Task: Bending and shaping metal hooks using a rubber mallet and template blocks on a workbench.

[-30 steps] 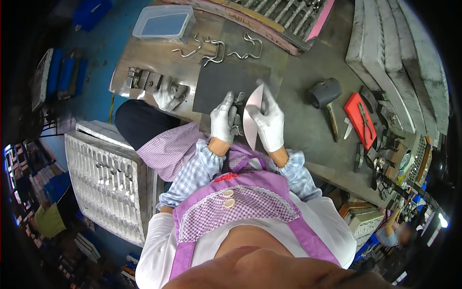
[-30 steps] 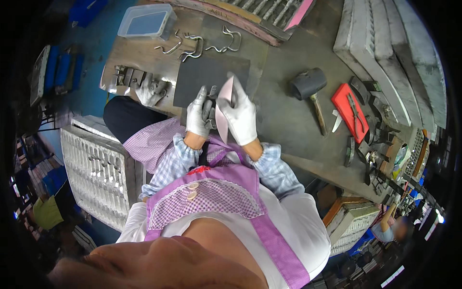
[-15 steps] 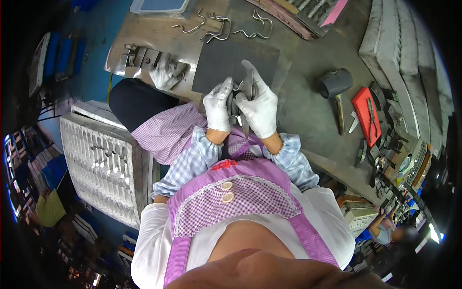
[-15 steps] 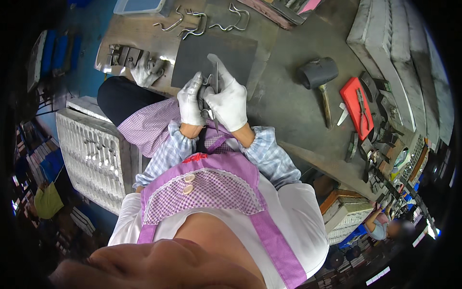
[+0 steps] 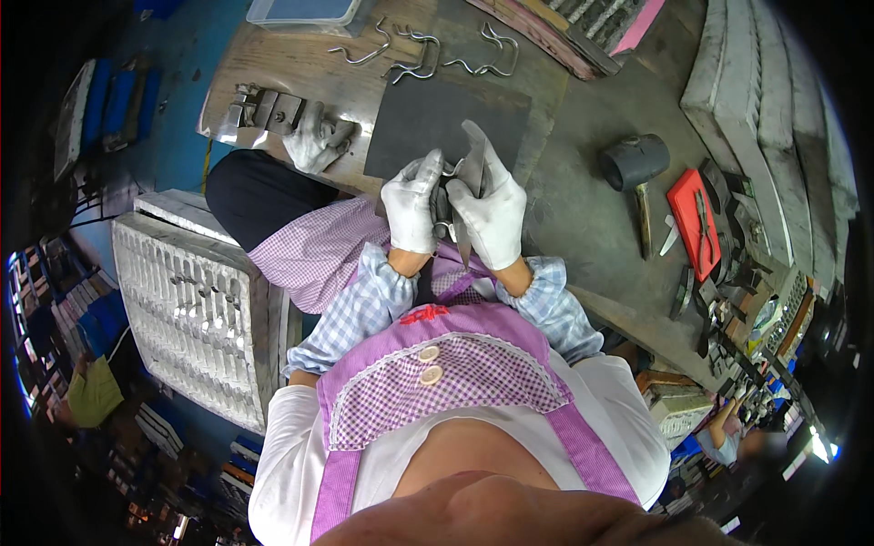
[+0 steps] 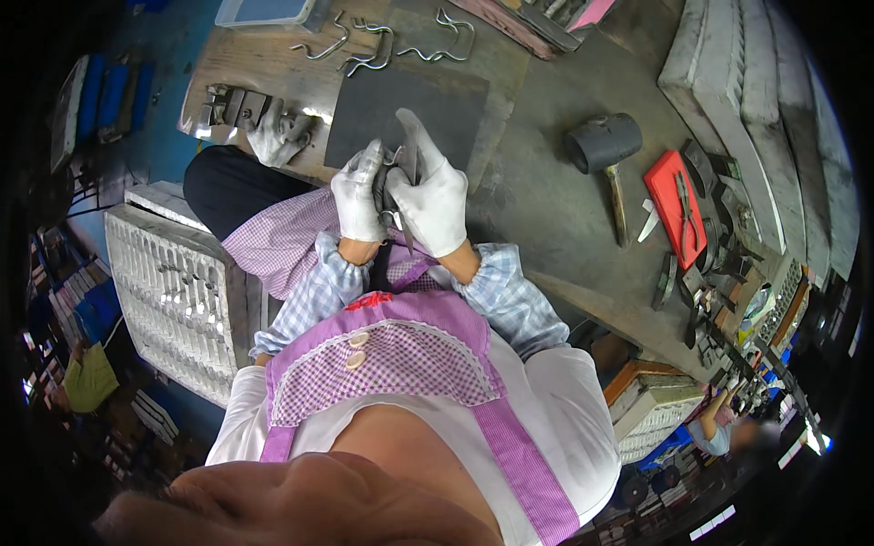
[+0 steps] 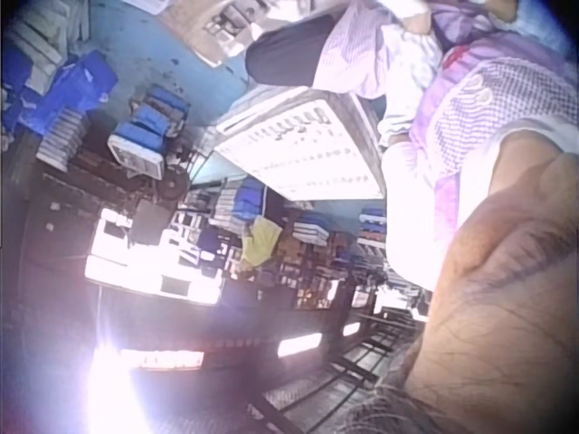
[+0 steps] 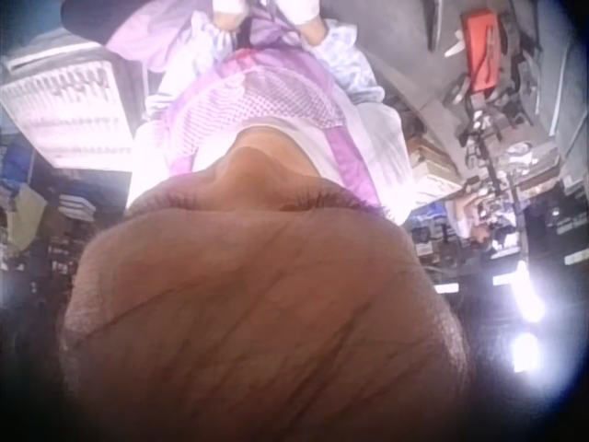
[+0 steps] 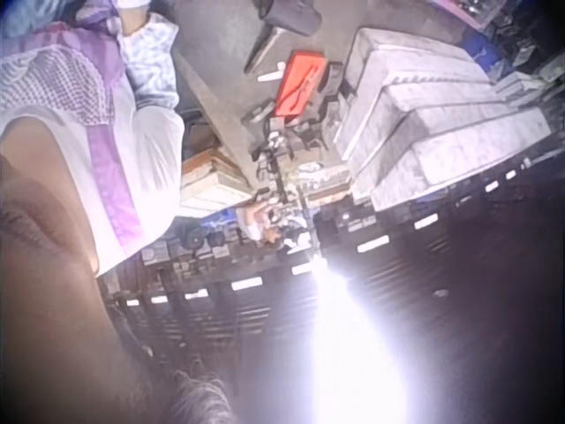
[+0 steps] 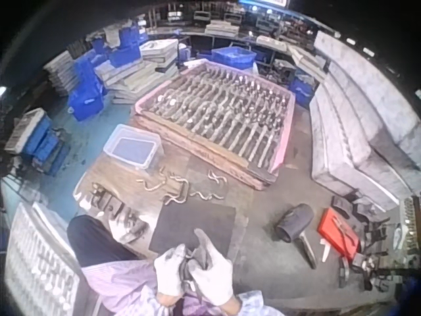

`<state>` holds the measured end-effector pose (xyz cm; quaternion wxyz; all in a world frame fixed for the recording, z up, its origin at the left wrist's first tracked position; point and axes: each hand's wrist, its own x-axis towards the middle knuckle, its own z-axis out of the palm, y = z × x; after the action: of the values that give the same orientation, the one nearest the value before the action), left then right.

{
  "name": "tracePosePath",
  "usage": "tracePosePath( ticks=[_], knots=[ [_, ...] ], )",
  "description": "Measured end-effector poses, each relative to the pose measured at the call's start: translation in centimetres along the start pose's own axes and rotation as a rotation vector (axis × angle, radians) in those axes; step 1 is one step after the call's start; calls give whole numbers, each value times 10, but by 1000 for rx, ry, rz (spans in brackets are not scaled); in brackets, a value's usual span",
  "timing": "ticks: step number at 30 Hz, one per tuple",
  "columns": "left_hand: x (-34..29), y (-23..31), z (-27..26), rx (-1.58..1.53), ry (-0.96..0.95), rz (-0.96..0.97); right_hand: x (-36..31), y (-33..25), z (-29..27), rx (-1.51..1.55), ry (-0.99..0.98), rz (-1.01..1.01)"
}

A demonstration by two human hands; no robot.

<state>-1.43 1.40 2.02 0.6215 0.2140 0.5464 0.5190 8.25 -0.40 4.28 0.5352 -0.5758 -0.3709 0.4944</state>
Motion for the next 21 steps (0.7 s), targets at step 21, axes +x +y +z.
tracePosePath(
  ticks=[21],
  knots=[
    [209,60,38,1721,-771,1085,28,46,-63,-1080,-36,-68]
  ],
)
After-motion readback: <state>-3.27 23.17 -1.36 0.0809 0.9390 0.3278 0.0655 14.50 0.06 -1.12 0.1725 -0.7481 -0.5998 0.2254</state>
